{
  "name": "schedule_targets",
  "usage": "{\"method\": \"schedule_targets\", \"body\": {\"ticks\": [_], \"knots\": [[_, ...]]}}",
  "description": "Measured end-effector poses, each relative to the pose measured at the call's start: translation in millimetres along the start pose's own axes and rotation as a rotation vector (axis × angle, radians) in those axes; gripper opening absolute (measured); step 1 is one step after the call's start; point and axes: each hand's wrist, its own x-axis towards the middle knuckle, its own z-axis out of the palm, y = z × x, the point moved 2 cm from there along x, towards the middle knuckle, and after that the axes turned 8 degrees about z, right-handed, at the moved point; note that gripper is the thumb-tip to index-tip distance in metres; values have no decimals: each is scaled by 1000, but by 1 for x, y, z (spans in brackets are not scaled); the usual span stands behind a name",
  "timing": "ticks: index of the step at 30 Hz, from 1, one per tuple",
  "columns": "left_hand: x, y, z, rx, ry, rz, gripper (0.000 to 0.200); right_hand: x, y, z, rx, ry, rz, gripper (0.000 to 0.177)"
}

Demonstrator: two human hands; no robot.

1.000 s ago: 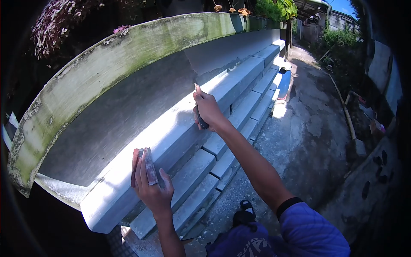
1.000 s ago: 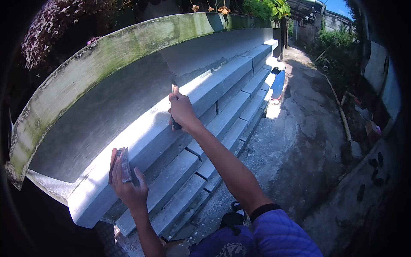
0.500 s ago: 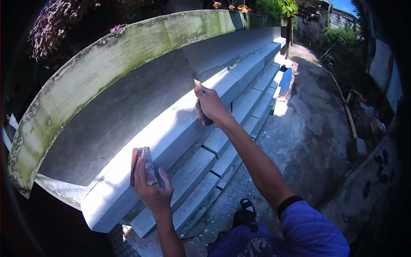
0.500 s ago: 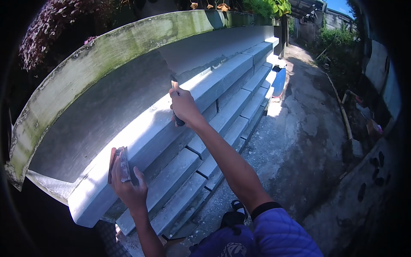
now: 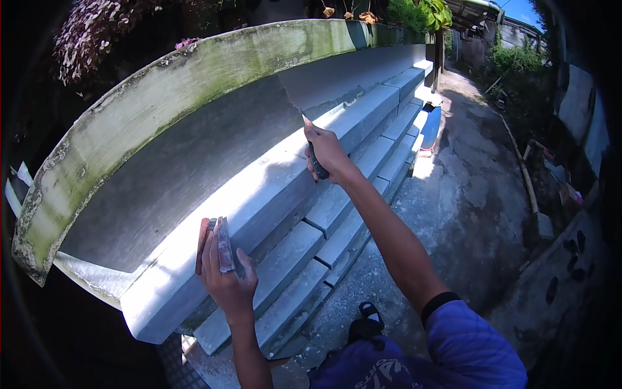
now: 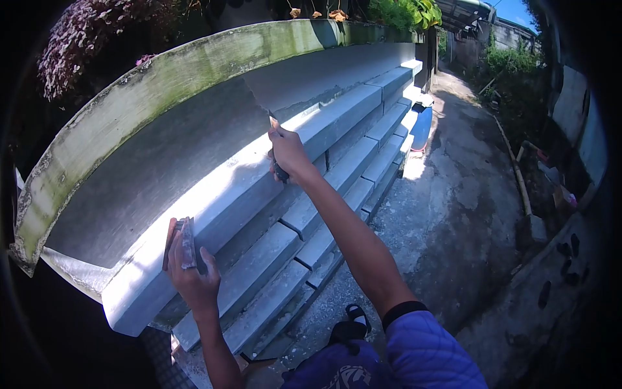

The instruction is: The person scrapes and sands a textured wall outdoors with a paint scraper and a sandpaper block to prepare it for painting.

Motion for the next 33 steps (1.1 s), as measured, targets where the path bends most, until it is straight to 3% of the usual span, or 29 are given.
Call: {"method": "schedule_targets", "body": {"ticks": [6, 21, 33], "knots": [[6, 3, -3, -10, 3, 6, 53, -2, -5, 22, 96, 8, 90, 51], [7, 5, -4, 1, -3, -41, 53, 4, 0, 17, 159, -41, 69, 49], [9, 7, 1, 15, 12, -51, 49, 1, 7, 25, 89, 12, 1, 37]]}}
